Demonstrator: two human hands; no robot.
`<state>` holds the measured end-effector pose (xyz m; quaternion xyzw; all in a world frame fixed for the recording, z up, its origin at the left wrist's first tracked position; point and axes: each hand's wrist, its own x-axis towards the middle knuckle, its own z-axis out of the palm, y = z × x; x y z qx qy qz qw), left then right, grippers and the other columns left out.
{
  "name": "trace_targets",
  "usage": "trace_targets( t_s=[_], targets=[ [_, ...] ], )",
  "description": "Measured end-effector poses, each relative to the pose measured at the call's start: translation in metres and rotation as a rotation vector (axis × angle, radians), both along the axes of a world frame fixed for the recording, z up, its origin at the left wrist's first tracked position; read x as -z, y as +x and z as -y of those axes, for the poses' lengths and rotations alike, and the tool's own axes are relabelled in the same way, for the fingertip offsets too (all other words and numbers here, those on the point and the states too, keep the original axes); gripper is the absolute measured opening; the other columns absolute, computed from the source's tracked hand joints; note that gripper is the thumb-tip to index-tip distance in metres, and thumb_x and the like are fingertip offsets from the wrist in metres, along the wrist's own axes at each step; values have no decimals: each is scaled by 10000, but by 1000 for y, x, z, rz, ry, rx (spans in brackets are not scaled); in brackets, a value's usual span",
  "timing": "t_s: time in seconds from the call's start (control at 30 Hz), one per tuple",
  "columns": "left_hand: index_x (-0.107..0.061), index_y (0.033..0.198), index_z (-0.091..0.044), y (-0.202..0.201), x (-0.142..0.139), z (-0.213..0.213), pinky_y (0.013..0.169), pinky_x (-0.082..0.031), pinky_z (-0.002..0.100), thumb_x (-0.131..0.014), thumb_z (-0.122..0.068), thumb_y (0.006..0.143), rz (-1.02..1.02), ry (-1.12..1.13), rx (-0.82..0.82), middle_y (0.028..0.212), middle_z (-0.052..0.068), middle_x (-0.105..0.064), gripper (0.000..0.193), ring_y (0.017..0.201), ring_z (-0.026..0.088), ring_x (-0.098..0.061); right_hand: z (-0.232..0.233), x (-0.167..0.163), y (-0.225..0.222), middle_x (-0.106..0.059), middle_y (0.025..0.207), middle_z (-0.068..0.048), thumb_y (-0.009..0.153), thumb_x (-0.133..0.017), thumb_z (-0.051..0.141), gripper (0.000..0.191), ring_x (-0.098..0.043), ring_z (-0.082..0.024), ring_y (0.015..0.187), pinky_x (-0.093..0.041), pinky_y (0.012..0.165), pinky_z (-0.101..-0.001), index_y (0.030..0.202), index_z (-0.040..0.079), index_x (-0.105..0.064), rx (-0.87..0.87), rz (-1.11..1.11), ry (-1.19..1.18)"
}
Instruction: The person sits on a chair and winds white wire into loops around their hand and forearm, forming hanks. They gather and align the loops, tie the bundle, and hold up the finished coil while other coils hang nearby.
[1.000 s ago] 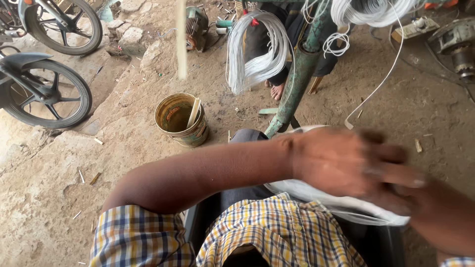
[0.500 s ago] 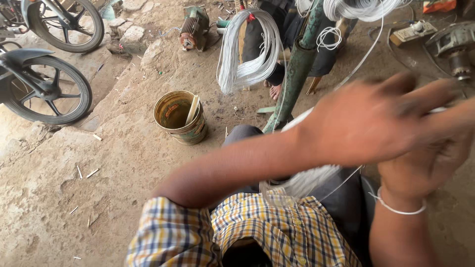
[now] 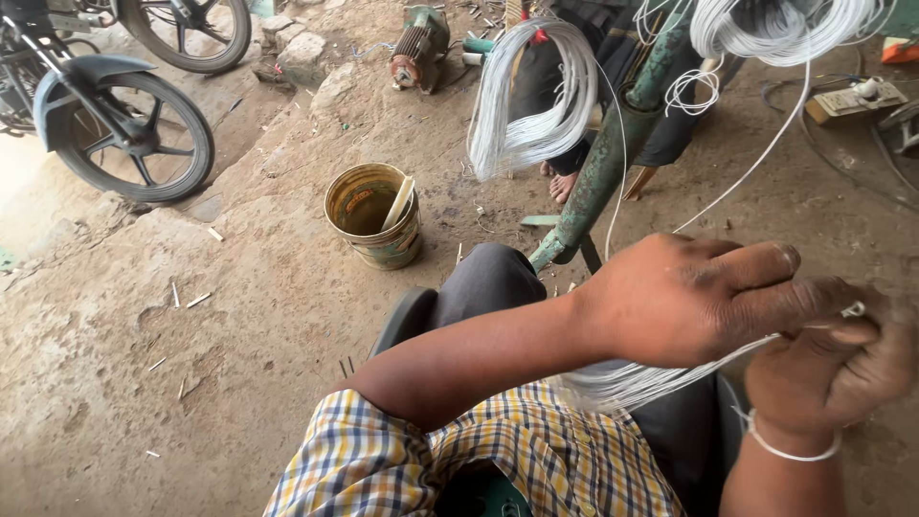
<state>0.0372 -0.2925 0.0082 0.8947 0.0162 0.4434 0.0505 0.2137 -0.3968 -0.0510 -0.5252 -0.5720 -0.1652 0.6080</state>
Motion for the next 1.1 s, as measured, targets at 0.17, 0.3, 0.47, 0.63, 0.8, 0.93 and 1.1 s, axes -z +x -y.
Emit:
trace_targets(
  t_s=[0.17, 0.3, 0.47, 0.63, 0.8, 0.93, 1.1],
  targets=[
    [-472, 1461, -183, -2, -6, 9, 619, -547, 340, -628, -264, 1021, 45, -85, 16, 989, 30, -612, 474, 851, 224, -702, 13, -2, 20, -631, 744, -87, 1215, -455, 453, 528, -601, -149, 652, -422, 584, -227, 943, 22, -593, -65, 60, -47],
    [-588, 1304, -179, -10, -15, 18, 594, -554, 346, -638, -350, 1042, -19, -233, 71, 977, 29, -708, 317, 769, 245, -728, 11, -6, 23, -654, 789, -111, 1227, -524, 420, 493, -644, -145, 658, -469, 589, -197, 1077, -47, -580, -118, 126, 30],
    [-619, 1316, -175, -25, -24, 23, 836, -613, 318, -579, -478, 1095, -82, -522, 336, 1156, 87, -693, 377, 1002, 246, -751, 16, -3, 32, -698, 924, -173, 1135, -665, 301, 360, -695, -156, 742, -536, 645, -195, 1243, -27, -562, -220, 107, 59],
    [-671, 1218, -100, -24, -27, 10, 1160, -419, 551, -672, -529, 870, 53, -62, 353, 1422, 275, -547, 552, 1381, 486, -476, 8, 22, 28, -643, 1201, -110, 1023, -776, 180, 557, -692, -141, 1029, -592, 921, -289, 1439, 94, -415, -647, -222, 96],
    [-656, 1322, -46, -26, -17, 6, 1250, -399, 414, -668, -464, 1016, -201, -393, 585, 1518, 163, -539, 518, 1465, 348, -420, -5, 12, 10, -532, 1347, -70, 991, -807, 195, 705, -561, -185, 1295, -485, 1150, -334, 1497, 137, -320, -805, -514, 58],
    [-608, 1251, -92, -43, -18, -8, 1170, -459, 339, -634, -370, 1108, -90, -516, 560, 1489, 154, -506, 314, 1359, 252, -516, 19, -20, -13, -311, 1425, -239, 1003, -617, 520, 868, -357, -405, 1293, -343, 1113, -532, 1550, 19, -167, -532, -397, -197],
    [-493, 1474, -134, -58, -34, -16, 1143, -434, 296, -528, -367, 1167, 59, -360, 371, 1511, 156, -456, 388, 1244, 181, -518, 32, -34, -31, -6, 1635, -324, 436, -667, 849, 1522, -28, -522, 1549, -74, 1248, -637, 1552, 78, 21, 167, 730, -690]
  ],
)
